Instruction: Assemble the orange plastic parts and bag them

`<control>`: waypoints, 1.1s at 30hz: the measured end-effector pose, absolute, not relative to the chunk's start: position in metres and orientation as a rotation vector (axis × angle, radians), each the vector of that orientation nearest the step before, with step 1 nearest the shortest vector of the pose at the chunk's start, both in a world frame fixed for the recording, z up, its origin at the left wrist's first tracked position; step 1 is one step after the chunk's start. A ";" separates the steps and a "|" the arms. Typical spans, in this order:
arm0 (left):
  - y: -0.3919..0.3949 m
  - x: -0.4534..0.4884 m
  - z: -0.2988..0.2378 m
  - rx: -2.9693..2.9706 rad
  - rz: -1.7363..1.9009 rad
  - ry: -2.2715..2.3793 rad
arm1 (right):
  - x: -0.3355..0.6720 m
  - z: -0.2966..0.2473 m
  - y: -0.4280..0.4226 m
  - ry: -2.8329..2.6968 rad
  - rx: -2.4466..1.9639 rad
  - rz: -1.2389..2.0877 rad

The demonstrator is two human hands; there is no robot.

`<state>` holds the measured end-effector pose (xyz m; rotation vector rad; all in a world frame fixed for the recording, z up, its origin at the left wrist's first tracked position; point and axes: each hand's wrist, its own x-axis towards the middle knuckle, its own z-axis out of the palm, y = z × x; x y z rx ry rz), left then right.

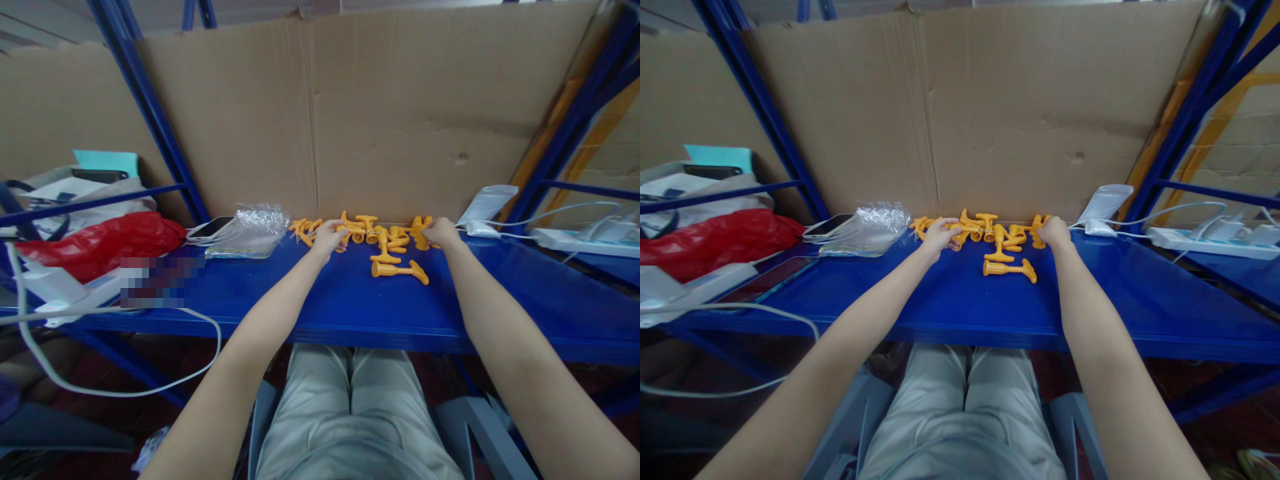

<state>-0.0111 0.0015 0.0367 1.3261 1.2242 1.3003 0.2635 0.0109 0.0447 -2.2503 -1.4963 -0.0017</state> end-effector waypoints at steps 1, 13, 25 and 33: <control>0.002 -0.011 0.037 1.329 1.302 1.221 | 0.262 0.046 0.010 -1.494 -2.252 -0.044; 0.003 -0.012 0.035 1.355 1.364 1.125 | 0.166 0.053 -0.011 -2.244 -1.383 -0.380; 0.006 -0.018 0.038 1.260 1.322 1.066 | 0.139 0.038 -0.023 -2.395 -1.194 -0.190; -0.001 -0.018 0.042 1.321 1.199 0.996 | 0.145 0.043 -0.022 -2.297 -1.481 -0.358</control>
